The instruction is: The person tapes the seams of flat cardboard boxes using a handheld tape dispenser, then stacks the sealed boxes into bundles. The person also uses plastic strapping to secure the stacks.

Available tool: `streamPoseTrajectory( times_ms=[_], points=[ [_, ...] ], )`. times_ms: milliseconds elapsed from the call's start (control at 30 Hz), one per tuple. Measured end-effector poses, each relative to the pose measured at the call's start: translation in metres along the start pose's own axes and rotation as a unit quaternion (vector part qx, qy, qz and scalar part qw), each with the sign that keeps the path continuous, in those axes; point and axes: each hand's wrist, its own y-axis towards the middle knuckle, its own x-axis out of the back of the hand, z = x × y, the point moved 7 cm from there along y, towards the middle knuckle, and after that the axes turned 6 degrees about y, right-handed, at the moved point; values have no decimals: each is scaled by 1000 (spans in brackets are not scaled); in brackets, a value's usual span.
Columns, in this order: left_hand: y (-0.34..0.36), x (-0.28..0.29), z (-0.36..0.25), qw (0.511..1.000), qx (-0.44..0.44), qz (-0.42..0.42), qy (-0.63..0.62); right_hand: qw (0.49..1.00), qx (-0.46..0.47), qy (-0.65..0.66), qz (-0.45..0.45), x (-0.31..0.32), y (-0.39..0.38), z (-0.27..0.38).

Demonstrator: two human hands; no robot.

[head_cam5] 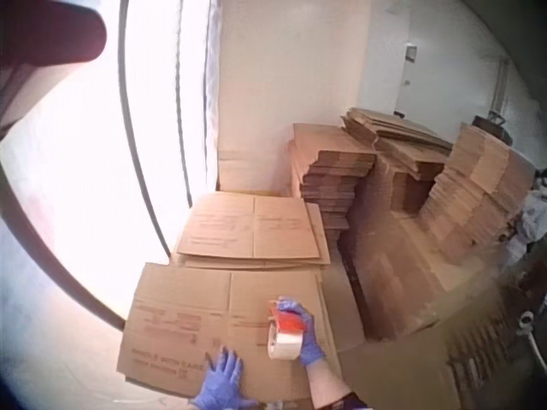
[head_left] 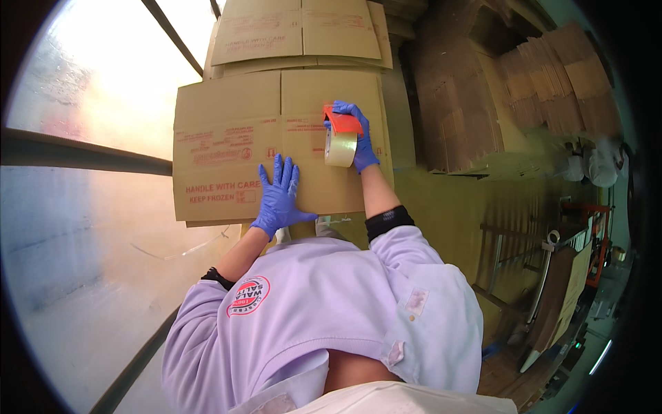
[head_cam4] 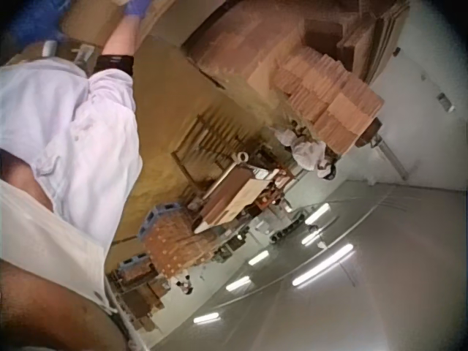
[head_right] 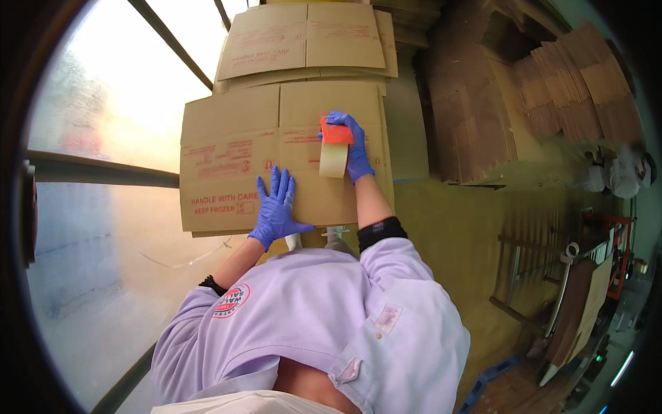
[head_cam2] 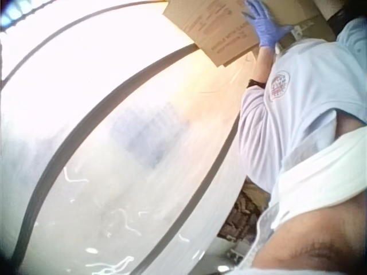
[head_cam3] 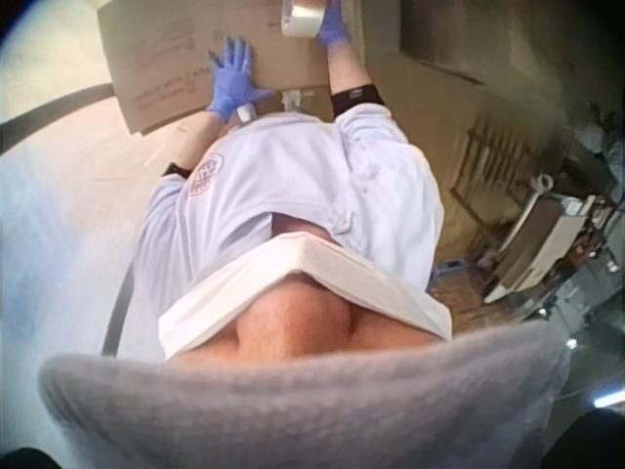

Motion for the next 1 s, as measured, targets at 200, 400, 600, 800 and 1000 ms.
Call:
streamPoseTrajectory(
  times_ms=[200,400,600,800,1000],
  points=[
    [-4,-1,1,1000,14,-13,-21,997,-83,-11,-3,5,-17,-19],
    [-3,1,2,1000,13,1,-16,971,-45,-226,59,-6,-108,8],
    [-8,1,-3,1000,9,-1,-13,911,-396,-50,103,-2,-55,-14],
    [-34,16,8,988,-103,89,67,986,-100,-37,128,-13,-92,79],
    [-37,51,-11,973,-196,53,107,955,239,154,86,139,-103,201]
  ],
)
